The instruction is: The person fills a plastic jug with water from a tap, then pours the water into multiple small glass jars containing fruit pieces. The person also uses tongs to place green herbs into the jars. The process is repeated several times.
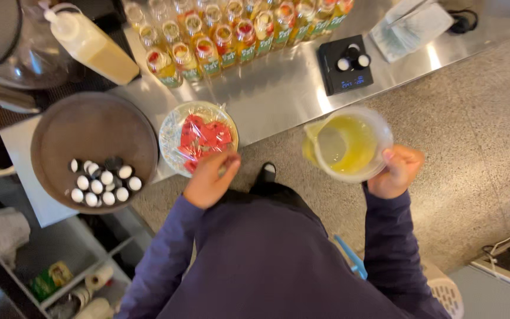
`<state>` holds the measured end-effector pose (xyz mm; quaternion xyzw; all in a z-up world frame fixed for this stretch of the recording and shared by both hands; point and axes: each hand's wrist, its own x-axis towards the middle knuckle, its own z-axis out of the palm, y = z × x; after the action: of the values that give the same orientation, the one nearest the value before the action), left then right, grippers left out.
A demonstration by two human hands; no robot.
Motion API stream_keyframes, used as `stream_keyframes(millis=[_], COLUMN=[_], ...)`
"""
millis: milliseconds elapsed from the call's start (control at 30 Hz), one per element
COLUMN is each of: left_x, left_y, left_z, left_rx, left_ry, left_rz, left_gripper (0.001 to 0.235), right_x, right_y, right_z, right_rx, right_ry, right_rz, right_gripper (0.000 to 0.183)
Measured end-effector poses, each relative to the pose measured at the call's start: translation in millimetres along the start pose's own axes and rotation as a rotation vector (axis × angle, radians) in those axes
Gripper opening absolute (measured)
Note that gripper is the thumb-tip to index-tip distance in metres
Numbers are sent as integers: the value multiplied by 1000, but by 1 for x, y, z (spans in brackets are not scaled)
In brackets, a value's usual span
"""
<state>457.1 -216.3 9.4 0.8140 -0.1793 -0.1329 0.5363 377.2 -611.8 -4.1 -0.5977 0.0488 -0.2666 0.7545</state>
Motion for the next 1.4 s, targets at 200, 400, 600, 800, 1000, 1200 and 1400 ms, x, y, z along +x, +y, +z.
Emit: stream_keyframes(millis=[200, 400, 600, 800, 1000, 1200, 1400], left_x=[67, 113, 152, 177, 183, 189, 204], left_y=[-17, -35, -61, -95, -126, -148, -158], left_z=[-2, -12, -11, -1, 19, 48, 57], left_rx=[35, 95, 130, 249, 380, 500, 555], left_ry=[89, 94, -58, -101, -98, -104, -162], left_rz=[38, 68, 69, -36, -135, -144, -192], left_gripper=[21, 20, 21, 29, 37, 48, 60], right_x=[84, 131, 166, 212, 247, 272, 291], right_y=[16, 31, 50, 59, 67, 72, 72], right_z=[-1, 14, 20, 40, 58, 75, 77], right_rx=[-6, -130, -102, -114, -152, -90, -20], right_ry=[-59, 27, 35, 4, -19, -48, -59], right_rz=[-76, -72, -90, -120, -46, 72, 53], right_gripper=[39, 36, 36, 39, 39, 32, 34])
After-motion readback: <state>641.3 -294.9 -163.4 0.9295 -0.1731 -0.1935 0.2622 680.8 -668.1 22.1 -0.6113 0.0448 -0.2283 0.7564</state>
